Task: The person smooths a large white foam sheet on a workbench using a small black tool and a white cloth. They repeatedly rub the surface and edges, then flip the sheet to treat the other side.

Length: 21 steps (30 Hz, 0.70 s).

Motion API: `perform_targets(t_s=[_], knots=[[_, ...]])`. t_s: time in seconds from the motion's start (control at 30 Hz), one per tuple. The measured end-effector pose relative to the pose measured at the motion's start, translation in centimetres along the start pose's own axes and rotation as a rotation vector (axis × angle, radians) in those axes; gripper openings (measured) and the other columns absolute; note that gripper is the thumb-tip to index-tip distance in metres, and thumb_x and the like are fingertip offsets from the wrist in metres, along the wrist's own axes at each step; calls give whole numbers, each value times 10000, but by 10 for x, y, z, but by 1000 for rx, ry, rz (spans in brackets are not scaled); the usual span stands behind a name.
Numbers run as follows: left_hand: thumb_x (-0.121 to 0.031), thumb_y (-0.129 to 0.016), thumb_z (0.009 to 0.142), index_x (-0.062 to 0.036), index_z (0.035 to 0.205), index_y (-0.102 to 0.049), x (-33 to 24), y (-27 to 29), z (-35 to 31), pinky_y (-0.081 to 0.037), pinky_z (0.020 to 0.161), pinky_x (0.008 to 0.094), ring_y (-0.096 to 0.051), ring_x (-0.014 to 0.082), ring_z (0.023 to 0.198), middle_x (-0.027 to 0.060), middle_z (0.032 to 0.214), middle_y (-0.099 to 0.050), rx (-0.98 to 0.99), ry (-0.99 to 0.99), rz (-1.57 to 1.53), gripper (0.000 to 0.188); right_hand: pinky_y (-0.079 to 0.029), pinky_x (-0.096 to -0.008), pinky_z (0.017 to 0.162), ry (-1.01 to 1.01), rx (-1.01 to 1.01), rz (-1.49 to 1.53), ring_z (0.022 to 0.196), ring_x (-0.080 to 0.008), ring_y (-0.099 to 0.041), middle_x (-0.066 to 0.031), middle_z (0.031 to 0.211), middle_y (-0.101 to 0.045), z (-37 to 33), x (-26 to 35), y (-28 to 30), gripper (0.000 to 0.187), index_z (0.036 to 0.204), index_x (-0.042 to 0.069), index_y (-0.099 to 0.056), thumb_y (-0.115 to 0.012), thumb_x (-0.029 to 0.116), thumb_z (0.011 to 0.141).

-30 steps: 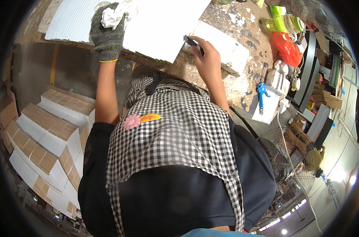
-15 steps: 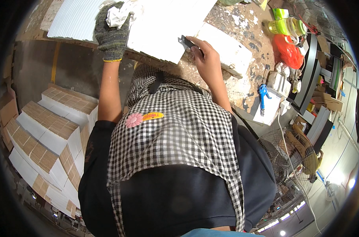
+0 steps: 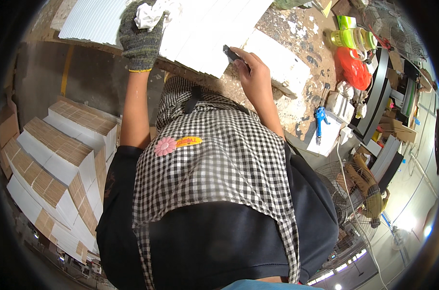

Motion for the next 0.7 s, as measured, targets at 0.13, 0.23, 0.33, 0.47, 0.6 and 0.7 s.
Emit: perform_targets(t_s=[0.13,0.23,0.33,0.47,0.6,0.7], knots=[[-274,-838,850,-33,1159,-715,-3,0,-1,-538,985,400,-694,285,1072,122,1159,-741,-2,-53,-36,410,-509,-382,698,-18,57,51,760,-266,-644,-146,930,-696,-1,-3,-5,328,1249,65,-708,-648,-15,936],[-284,-829,859,-32,1160,-714,1,0,-2,-538,986,400,-694,287,1070,122,1161,-739,5,-5,19,410,-508,-354,697,-15,141,22,768,-229,-641,-138,953,-706,-4,-2,-11,319,1256,63,-705,-647,-10,950],[-285,-821,867,-29,1163,-712,2,-1,-2,-540,982,404,-695,290,1065,124,1162,-737,13,0,40,406,-502,-328,690,-14,93,2,773,-190,-634,-130,965,-712,-3,-1,-6,314,1265,62,-702,-648,-3,962],[-280,-811,876,-28,1180,-703,2,-2,-2,-541,981,411,-693,293,1069,131,1162,-735,17,-23,10,410,-510,-333,704,-15,69,26,800,-201,-650,-141,963,-708,-6,-1,-7,315,1266,56,-698,-642,-6,962],[-266,-799,884,-32,1193,-696,10,-1,-5,-540,982,414,-688,298,1079,137,1162,-733,21,44,23,401,-524,-426,725,10,134,26,812,-329,-665,-169,935,-682,-11,2,-15,348,1253,55,-688,-649,-31,919],[-265,-792,889,-35,1189,-698,4,1,-6,-539,979,414,-686,302,1081,139,1162,-732,-7,-15,31,390,-526,-343,728,-1,68,45,817,-240,-673,-146,994,-711,-12,2,-9,311,1263,43,-691,-642,-8,960]])
Point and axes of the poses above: each hand's wrist, its own z-axis towards the middle knuckle, its own y-axis out of the back of the hand, x = y × z, the point moved 9 cm from there along z, towards the middle knuckle
